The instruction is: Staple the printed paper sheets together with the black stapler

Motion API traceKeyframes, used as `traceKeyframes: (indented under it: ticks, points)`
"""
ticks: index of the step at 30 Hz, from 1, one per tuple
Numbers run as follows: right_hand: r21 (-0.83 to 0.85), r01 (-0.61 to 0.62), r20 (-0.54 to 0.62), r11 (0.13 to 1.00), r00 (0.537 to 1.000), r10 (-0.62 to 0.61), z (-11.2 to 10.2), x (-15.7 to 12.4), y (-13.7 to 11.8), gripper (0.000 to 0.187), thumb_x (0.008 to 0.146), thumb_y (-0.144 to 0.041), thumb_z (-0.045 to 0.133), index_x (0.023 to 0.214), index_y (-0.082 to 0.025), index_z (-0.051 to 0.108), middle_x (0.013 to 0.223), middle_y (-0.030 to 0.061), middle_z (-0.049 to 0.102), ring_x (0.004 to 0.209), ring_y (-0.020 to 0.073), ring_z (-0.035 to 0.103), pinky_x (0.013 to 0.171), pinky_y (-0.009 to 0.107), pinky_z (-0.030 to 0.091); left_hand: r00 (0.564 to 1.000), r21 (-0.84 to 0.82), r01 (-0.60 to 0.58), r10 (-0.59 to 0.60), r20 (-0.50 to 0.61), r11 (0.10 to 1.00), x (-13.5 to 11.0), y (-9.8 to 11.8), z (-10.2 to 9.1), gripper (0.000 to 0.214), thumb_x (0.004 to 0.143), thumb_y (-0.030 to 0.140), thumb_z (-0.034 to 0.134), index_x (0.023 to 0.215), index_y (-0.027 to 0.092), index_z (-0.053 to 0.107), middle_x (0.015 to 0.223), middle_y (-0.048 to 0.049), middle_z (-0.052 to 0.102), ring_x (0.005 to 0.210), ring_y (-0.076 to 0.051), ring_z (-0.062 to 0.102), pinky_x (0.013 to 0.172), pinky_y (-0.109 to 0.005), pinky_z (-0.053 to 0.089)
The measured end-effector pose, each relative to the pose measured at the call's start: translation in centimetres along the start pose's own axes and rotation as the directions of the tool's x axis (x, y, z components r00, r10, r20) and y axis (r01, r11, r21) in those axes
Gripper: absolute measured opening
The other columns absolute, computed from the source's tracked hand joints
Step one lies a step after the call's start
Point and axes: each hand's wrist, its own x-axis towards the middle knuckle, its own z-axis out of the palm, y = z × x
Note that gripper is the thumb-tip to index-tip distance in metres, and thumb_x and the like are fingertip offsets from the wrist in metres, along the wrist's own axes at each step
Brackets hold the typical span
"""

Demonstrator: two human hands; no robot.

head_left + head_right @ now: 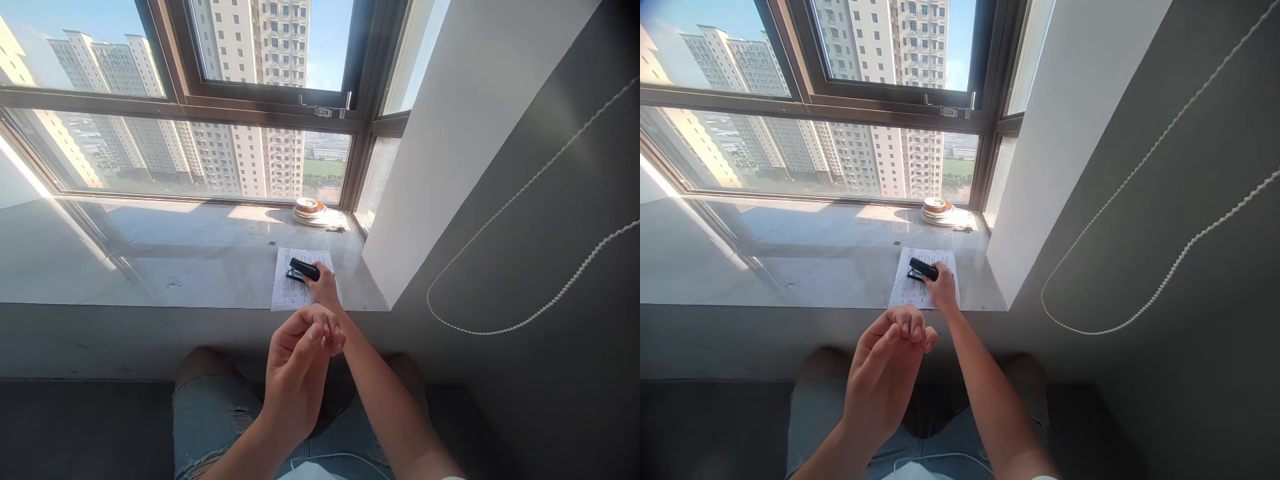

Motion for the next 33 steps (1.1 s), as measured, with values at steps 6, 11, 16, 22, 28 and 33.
traceKeyframes:
  ticks: [6,11,16,22,28,33]
  points:
    - [0.003,-0.002,-0.01,1.0,1.0,0.002,-0.2,-0.1,-0.4,0.026,0.078,-0.03,0.07,0.103,-0.025,0.065,0.1,0.002,0.07,0.097,0.0241,0.061,0.087,0.034,0.048,1.0,-0.022,-0.017,0.017,-0.017,1.0,-0.1,0.2,-0.1,0.023,0.103,0.03,0.061,0.086,0.02,0.074,0.084,-0.0058,0.056,0.079,-0.017,0.051,0.073,-0.029,0.049]
    - [0.004,0.003,-0.013,1.0,1.0,-0.003,-0.3,-0.1,-0.6,0.023,0.078,-0.031,0.069,0.1,-0.026,0.065,0.099,0.0022,0.07,0.097,0.0255,0.062,0.086,0.036,0.049,0.998,0.011,-0.033,0.033,-0.045,0.999,-0.1,0.3,0.0,0.026,0.103,0.032,0.061,0.085,0.02,0.076,0.084,-0.0064,0.061,0.079,-0.016,0.053,0.073,-0.028,0.049]
    - [0.006,0.011,-0.005,1.0,1.0,-0.011,-0.2,-0.1,-0.4,0.024,0.08,-0.031,0.068,0.103,-0.027,0.066,0.101,0.0033,0.071,0.097,0.0264,0.062,0.086,0.037,0.05,0.992,0.224,-0.057,0.08,-0.095,0.973,-0.2,0.4,-0.6,0.018,0.092,0.039,0.077,0.087,0.022,0.082,0.082,-0.0075,0.068,0.077,-0.018,0.059,0.067,-0.027,0.05]
    - [-0.002,0.002,-0.007,1.0,1.0,-0.002,-0.3,-0.2,-0.5,0.025,0.08,-0.031,0.068,0.104,-0.024,0.067,0.101,0.0032,0.071,0.096,0.0246,0.064,0.086,0.036,0.051,0.971,0.736,-0.114,0.231,-0.058,0.667,6.0,0.0,-8.7,0.024,0.091,0.045,0.075,0.093,0.021,0.08,0.094,-0.0089,0.076,0.092,-0.026,0.068,0.087,-0.036,0.054]
    - [0.026,-0.036,0.004,0.999,0.999,0.036,-0.5,-0.2,-1.1,0.024,0.079,-0.028,0.072,0.103,-0.026,0.069,0.101,0.0026,0.074,0.096,0.0253,0.067,0.084,0.036,0.051,0.999,0.994,0.043,0.028,-0.046,0.102,16.3,-2.0,-21.3,0.035,0.092,0.035,0.065,0.119,0.013,0.07,0.127,-0.0202,0.07,0.125,-0.039,0.06,0.109,-0.049,0.044]
    - [0.045,-0.053,0.006,0.998,0.999,0.053,-0.5,0.8,-1.0,0.026,0.078,-0.028,0.075,0.104,-0.027,0.072,0.098,0.0014,0.075,0.096,0.0254,0.068,0.085,0.036,0.051,0.992,0.987,-0.048,-0.127,0.028,-0.155,17.8,-4.4,-26.0,0.044,0.096,0.031,0.057,0.136,0.012,0.061,0.152,-0.0218,0.052,0.146,-0.037,0.042,0.123,-0.05,0.027]
